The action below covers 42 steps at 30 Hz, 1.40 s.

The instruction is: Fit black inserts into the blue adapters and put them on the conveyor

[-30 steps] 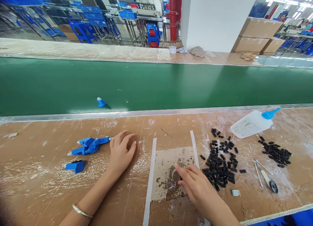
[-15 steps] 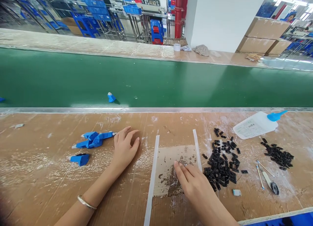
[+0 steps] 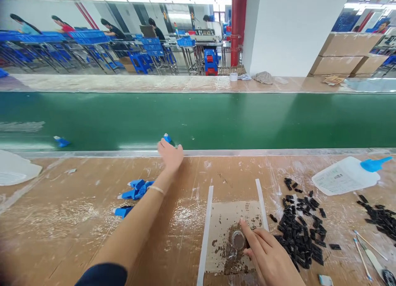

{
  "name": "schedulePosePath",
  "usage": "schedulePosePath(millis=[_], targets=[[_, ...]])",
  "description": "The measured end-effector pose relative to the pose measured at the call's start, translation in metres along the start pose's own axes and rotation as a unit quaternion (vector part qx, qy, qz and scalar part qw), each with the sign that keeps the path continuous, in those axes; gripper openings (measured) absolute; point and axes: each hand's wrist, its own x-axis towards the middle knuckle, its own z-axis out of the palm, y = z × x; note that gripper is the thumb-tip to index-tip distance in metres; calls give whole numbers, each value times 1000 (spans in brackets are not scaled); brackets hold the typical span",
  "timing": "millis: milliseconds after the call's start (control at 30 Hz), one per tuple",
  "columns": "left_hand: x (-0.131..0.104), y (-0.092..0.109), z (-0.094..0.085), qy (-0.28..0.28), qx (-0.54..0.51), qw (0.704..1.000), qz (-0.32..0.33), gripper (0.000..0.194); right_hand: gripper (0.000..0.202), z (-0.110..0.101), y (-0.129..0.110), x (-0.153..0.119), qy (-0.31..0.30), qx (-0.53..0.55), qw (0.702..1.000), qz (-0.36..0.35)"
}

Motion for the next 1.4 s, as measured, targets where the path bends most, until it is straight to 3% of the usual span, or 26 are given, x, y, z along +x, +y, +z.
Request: schedulePosePath(millis=[133,267,367,467,533,567,600,633,700,767,833,1033,1200,1400], targets=[[47,7,8,-7,-23,994,-103,44,51,-5,3,-6,26,39,997,55],[52,17,3,-47,-90,987,-125,27,45,-6,2,-16,79,117,983,121],[23,37,-9,-117,-183,971,-95,20,36,-10,-3,-19,92,207,956,184],[-41,57,-33,-251,-299,919,-53,21,34,-20,-9,-17,105,296,927,207],[-95,65,-52,-362,-357,860,-39,33,42,-29,-12,-14,120,322,919,192],[-123,67,-60,-434,-388,812,-38,41,47,-33,-14,-13,129,328,917,187],[-149,67,-68,-544,-443,710,-58,49,50,-36,-15,-11,139,332,914,186],[-173,66,-73,-611,-478,625,-83,52,51,-39,-16,-10,151,340,909,187],[-211,62,-79,-681,-521,500,-123,50,45,-44,-18,-8,172,362,898,178],[-234,58,-81,-698,-551,432,-151,47,34,-47,-18,-6,186,376,896,148],[-245,56,-80,-696,-576,396,-165,45,24,-49,-18,-4,189,361,906,115],[-248,52,-84,-682,-607,370,-171,42,12,-49,-16,0,152,276,945,83],[-247,51,-87,-703,-596,351,-165,41,11,-49,-14,2,133,264,953,68],[-247,53,-89,-703,-589,359,-171,40,12,-50,-16,0,119,268,953,72]])
